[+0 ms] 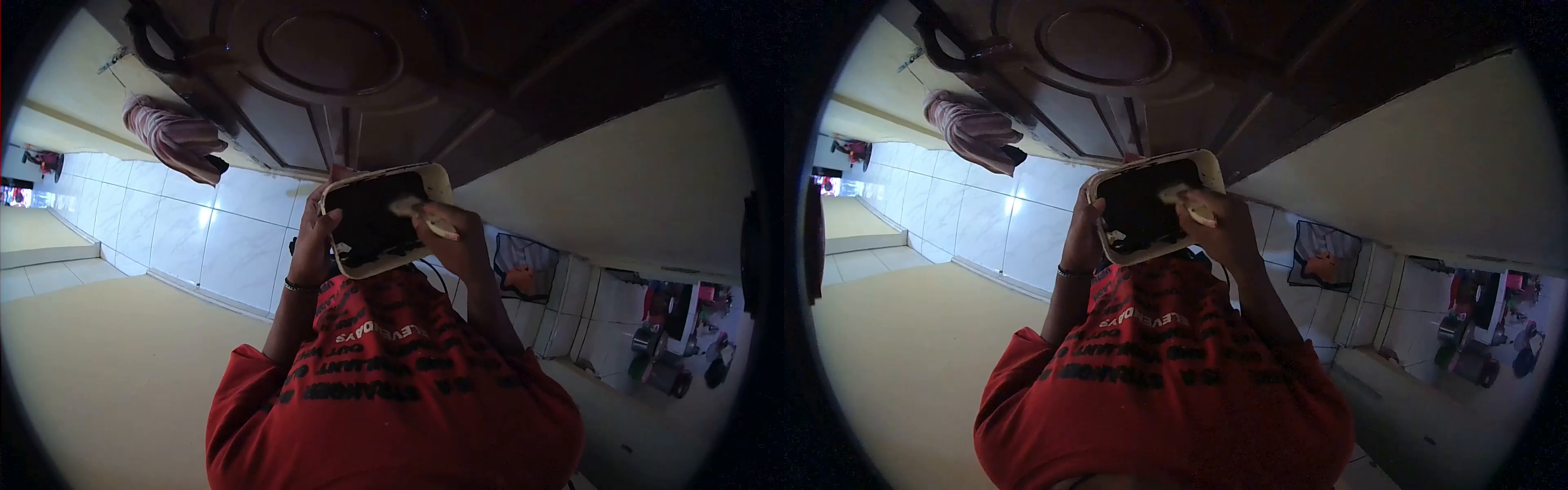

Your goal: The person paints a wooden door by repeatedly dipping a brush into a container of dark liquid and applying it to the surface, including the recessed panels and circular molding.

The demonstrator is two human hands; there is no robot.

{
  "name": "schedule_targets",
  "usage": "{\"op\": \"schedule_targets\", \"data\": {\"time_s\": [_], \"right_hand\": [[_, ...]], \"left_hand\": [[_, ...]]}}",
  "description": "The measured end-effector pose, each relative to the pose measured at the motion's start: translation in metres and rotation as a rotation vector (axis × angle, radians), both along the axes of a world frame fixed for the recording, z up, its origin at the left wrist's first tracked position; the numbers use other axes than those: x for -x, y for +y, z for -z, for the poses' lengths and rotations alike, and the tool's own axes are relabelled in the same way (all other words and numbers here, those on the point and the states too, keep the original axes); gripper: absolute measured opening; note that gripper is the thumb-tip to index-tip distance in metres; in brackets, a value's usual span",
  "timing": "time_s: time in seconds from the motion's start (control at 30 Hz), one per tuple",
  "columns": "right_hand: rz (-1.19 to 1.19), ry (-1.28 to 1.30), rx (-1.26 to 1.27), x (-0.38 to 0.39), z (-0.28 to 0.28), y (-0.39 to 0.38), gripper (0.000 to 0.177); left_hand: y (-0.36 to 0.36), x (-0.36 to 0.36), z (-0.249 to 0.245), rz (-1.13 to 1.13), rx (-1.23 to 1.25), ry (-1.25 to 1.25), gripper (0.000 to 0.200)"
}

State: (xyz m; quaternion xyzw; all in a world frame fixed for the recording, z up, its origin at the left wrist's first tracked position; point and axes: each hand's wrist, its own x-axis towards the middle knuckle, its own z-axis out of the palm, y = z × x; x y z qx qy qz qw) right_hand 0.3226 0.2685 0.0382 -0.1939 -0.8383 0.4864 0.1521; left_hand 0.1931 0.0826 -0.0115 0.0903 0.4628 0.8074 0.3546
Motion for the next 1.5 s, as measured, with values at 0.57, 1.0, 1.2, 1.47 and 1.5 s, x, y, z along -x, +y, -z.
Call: {"op": "schedule_targets", "data": {"time_s": [0.57,1.0,1.2,1.47,1.5], "right_hand": [[0.363,0.214,1.041,-0.019,0.027,0.040,0.035],[0.004,-0.199,0.393,-0.001,0.020,0.021,0.023],[-0.172,-0.202,0.136,0.017,0.015,0.016,0.022],[-0.193,-0.268,0.061,0.080,-0.006,-0.011,0.024],[-0.232,-0.310,0.035,0.089,-0.010,-0.015,0.023]], "left_hand": [[-0.002,0.001,0.002,-0.100,-0.045,0.005,0.067],[-0.010,0.001,0.015,-0.149,0.024,-0.037,0.064],[-0.017,0.015,0.019,-0.178,0.085,-0.037,0.063],[-0.033,0.062,0.007,-0.137,0.160,-0.050,0.069],[-0.039,0.070,0.005,-0.133,0.152,-0.032,0.069]]}}
